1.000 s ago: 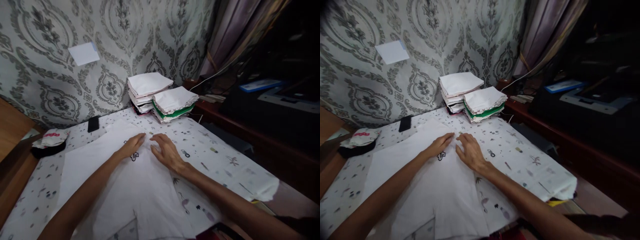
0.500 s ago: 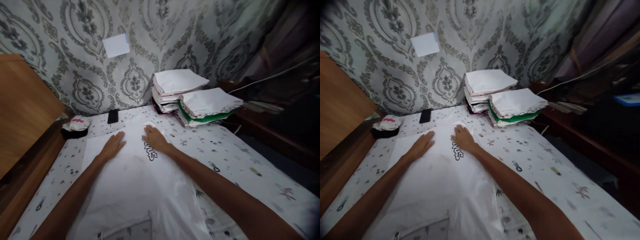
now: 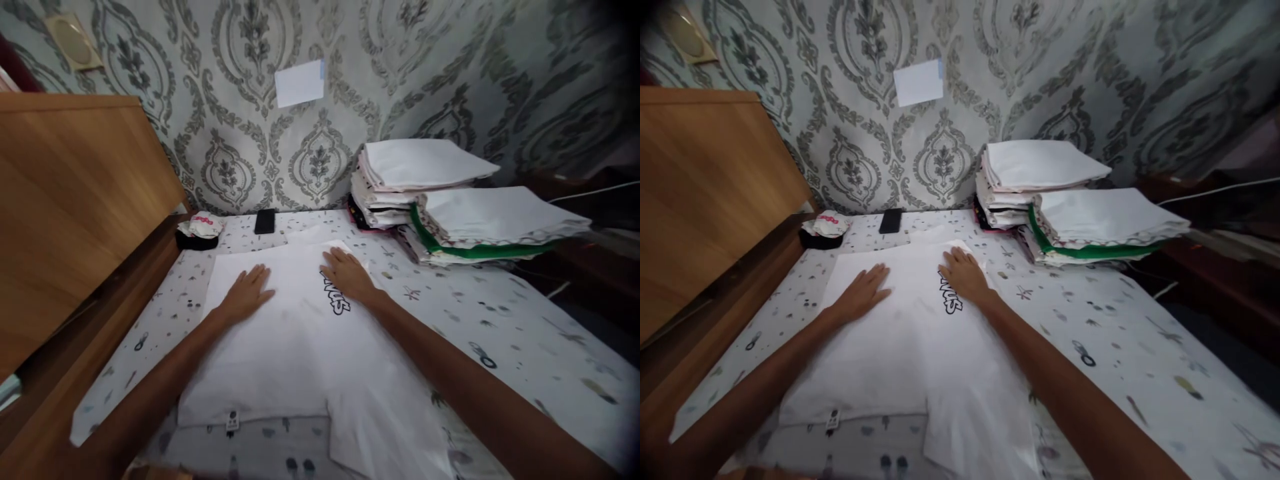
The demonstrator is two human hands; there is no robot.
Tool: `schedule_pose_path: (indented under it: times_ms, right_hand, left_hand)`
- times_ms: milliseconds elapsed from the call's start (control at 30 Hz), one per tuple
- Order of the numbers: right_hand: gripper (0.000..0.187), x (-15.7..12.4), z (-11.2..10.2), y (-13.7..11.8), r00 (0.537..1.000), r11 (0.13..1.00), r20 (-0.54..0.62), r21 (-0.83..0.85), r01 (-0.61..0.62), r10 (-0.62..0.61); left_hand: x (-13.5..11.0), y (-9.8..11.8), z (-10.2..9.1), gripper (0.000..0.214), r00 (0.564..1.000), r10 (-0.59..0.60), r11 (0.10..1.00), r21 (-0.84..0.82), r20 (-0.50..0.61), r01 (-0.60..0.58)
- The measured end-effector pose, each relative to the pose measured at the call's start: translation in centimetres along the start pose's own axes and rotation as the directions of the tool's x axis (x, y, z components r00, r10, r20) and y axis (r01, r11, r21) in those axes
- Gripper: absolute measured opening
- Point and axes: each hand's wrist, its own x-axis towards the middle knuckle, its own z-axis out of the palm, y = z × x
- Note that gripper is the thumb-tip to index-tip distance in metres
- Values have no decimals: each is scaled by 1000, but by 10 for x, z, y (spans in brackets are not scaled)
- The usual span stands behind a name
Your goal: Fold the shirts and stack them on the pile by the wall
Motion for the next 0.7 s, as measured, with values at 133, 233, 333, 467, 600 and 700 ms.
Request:
schedule_pose_path:
  times_ms: [133,233,333,467,600,700]
  right_hand:
    - [48,-1,0,-2,1000,1000,0,-14,1,-1]
    - [46,-1,-5,-4,1000,1000,-9,-27,16,-16]
    - [40,0,-14,-9,999,999,-12,-31,40,-40]
    - [38,-10,-22,-31,999,999,-16,-31,38,-38]
    - [41,-47,-20,-61,989,990,-47,16,141,-141]
    - [46,-76,-18,-70,970,969,-58,65,240,-237]
  left_hand:
    - [-1,-31,-15,62,988,-157,987,22,6,156]
    - [-3,-66,-35,60,928,-366,927,65,-63,370]
    - [-12,-65,-38,62,895,-423,898,66,-143,435]
    - [-37,-5,-8,71,974,-215,974,-91,-78,208]
    - [-68,35,14,79,999,-2,998,-55,-33,0]
    - [-83,19,6,81,993,-116,992,48,-13,117]
